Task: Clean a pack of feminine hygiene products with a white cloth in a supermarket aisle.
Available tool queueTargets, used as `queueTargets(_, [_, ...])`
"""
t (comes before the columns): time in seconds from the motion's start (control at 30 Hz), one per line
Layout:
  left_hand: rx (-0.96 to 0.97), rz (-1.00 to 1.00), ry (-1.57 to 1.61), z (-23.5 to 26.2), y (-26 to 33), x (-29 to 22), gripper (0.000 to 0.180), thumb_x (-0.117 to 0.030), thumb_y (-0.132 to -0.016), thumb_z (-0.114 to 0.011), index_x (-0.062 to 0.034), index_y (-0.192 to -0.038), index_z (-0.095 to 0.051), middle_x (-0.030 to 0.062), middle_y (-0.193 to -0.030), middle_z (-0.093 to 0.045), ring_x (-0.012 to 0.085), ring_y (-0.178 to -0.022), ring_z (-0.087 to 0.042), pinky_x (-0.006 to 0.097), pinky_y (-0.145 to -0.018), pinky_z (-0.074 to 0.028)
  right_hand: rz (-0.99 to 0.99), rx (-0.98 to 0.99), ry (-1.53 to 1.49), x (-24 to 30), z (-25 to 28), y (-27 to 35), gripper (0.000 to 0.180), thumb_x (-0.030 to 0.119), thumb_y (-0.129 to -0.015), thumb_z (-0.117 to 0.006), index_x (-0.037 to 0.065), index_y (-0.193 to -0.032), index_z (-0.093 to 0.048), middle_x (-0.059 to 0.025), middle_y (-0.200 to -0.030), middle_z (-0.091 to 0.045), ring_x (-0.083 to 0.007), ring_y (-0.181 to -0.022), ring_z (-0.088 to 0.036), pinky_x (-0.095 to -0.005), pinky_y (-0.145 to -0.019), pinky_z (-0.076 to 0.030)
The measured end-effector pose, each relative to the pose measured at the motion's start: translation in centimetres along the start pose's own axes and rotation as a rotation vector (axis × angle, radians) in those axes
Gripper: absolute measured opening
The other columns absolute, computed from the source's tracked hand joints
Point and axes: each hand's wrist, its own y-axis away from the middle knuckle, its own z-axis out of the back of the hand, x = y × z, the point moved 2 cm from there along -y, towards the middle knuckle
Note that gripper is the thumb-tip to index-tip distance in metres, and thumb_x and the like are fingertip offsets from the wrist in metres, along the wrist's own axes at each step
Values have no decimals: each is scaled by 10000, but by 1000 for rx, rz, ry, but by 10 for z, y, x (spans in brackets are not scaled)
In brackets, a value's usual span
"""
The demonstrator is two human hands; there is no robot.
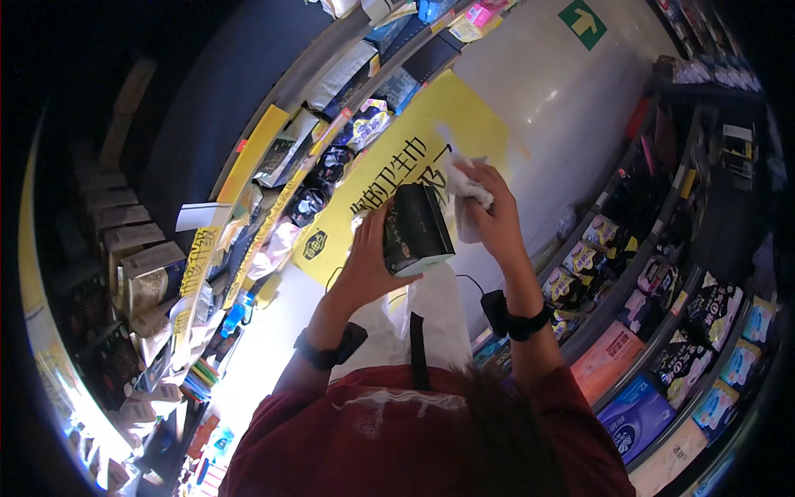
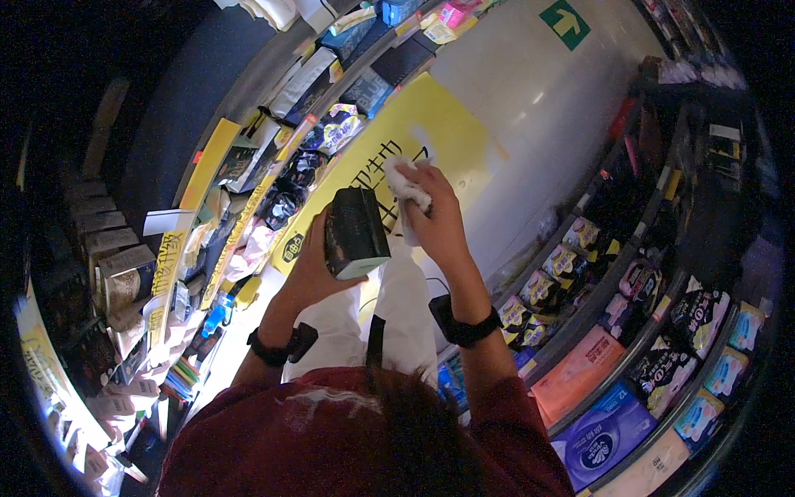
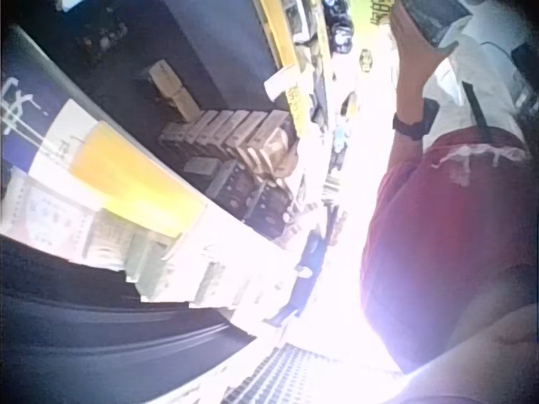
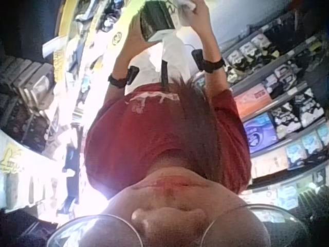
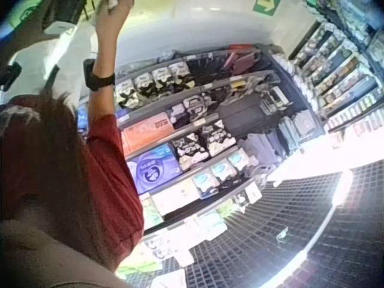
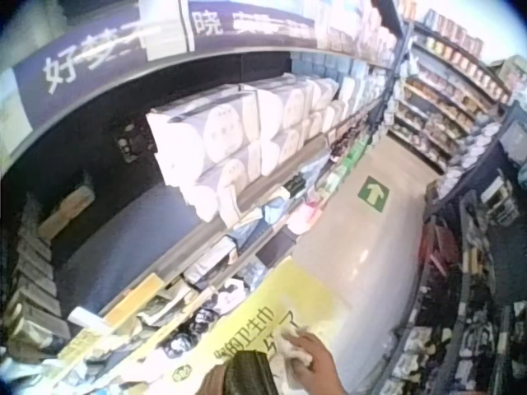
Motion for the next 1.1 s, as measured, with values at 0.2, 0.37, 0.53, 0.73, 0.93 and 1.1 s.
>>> queueTargets(0.2, [-132,-130,-300,9,-3,6,886,-224,-561,-757,-86,-1297,-285,165,-1152,-404,355,-1068,-395,437,-939,-297,51,32,-118,43,-17,5,365,36,-735,-556,50,-1100,-549,-161,-1078,-499,-290,-1011,-498,-303,-869,-379])
queueTargets(0.37, [-221,-152,-342,7,-5,-6,851,-233,-563,-755,-97,-1282,-322,156,-1140,-409,341,-1064,-397,435,-941,-283,81,51,435,44,-43,16,392,193,-750,-591,44,-1109,-533,-183,-1108,-493,-354,-951,-495,-386,-832,-414])
queueTargets(0.53, [-420,-38,-379,8,3,2,841,-252,-565,-755,-97,-1277,-336,148,-1143,-403,344,-1079,-373,455,-937,-263,142,125,549,56,-53,26,411,173,-709,-600,50,-1095,-531,-171,-1091,-496,-358,-881,-496,-413,-775,-430])
queueTargets(0.73, [-415,13,-412,13,6,10,897,-243,-546,-766,-81,-1294,-298,161,-1146,-400,341,-1081,-376,449,-937,-265,52,280,560,56,-38,48,416,158,-678,-625,67,-1078,-554,-157,-1105,-499,-332,-924,-506,-391,-777,-444])
queueTargets(0.93, [-330,135,-278,13,10,30,946,-223,-539,-768,-74,-1314,-246,152,-1196,-386,337,-1116,-363,450,-946,-259,-220,292,300,28,-9,37,331,88,-696,-612,40,-1023,-590,-166,-1115,-508,-298,-915,-550,-325,-769,-448])
queueTargets(1.1, [-214,-59,-220,10,8,21,957,-228,-537,-771,-60,-1308,-229,158,-1242,-359,334,-1156,-332,441,-971,-241,-103,88,-36,18,-28,20,326,119,-766,-601,25,-1076,-561,-190,-1113,-501,-279,-958,-535,-301,-790,-430])
